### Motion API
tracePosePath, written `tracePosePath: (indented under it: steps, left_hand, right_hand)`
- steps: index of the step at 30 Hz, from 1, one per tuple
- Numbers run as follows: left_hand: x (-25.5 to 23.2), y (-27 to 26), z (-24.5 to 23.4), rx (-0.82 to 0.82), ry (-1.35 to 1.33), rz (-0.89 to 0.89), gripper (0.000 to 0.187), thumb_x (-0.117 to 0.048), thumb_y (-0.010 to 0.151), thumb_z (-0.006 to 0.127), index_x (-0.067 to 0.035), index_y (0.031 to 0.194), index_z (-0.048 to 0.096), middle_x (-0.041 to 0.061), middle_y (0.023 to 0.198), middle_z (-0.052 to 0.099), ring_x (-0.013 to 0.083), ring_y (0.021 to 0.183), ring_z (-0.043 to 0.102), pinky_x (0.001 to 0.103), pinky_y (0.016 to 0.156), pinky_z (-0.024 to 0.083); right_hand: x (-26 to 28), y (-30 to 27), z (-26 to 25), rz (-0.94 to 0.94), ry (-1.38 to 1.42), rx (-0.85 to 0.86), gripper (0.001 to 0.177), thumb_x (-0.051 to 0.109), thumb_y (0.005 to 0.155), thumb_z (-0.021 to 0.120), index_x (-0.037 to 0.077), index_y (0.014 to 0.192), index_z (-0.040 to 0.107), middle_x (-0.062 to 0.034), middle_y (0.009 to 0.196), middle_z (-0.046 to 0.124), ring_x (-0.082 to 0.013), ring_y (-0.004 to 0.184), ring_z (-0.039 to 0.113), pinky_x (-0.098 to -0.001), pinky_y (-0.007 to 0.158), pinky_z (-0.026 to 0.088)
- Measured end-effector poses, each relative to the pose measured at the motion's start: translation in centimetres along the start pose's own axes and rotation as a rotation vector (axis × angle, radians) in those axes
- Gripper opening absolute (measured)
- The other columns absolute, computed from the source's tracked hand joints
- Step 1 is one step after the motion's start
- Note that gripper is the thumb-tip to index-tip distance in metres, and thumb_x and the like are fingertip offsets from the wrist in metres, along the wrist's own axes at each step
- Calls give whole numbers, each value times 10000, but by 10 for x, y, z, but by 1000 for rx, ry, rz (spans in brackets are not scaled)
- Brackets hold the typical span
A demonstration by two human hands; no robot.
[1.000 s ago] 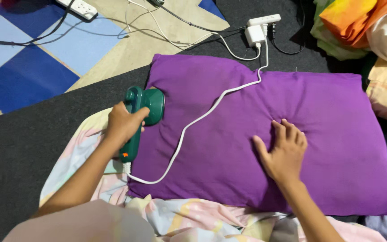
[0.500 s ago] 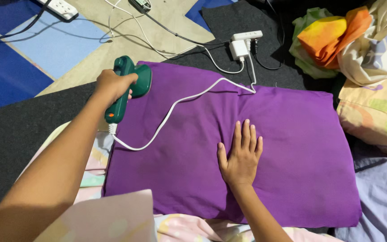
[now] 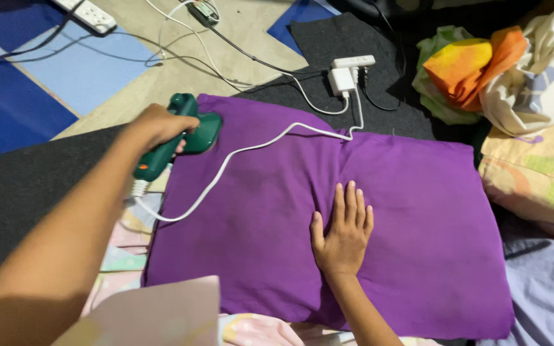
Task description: The person uses a handheld green iron to smooth a purple pillow placed on a patterned cloth on the floor. They move the iron across the pillow surface and occasionally adjust the pillow with their other hand.
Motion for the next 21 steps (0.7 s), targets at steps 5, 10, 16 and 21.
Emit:
tracePosePath:
  steps: [5, 10, 16, 21]
  left_hand:
    - [-14, 17, 3, -118, -38, -3, 325, -210, 736, 786, 96, 822, 716, 180, 724, 719, 235, 584, 696, 368, 570, 582]
    - [-28, 29, 3, -205, 5, 57, 368, -261, 746, 804, 89, 831, 725, 185, 736, 736, 224, 596, 719, 343, 580, 577]
    - [-19, 19, 0, -83, -99, 10, 313, -205, 741, 758, 91, 829, 704, 161, 708, 708, 225, 577, 686, 360, 532, 574]
    - [17, -24, -4, 6, 5, -22, 320, -258, 780, 733, 38, 894, 696, 159, 681, 683, 230, 522, 647, 378, 490, 545]
  right_hand:
    - [-1, 1, 2, -16, -15, -6, 678, 396, 942, 525, 63, 1527, 441, -148, 1610, 403, -305, 1504, 335, -488, 1241, 200]
    - [-3, 1, 5, -2, -22, 3, 672, 387, 935, 518, 75, 1526, 444, -137, 1610, 407, -291, 1501, 339, -483, 1243, 200]
    - [-5, -1, 4, 8, -2, -11, 667, 394, 936, 525, 83, 1522, 459, -129, 1604, 417, -288, 1501, 345, -480, 1244, 208]
    - [-5, -1, 2, 35, 31, -18, 653, 396, 935, 540, 102, 1515, 475, -111, 1599, 432, -279, 1493, 364, -480, 1246, 222]
Point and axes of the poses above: each hand's wrist, its own y-axis towards the middle knuckle, its own z-axis out of the palm, x = y × z, the point moved 4 cm from there along y, towards the middle knuckle
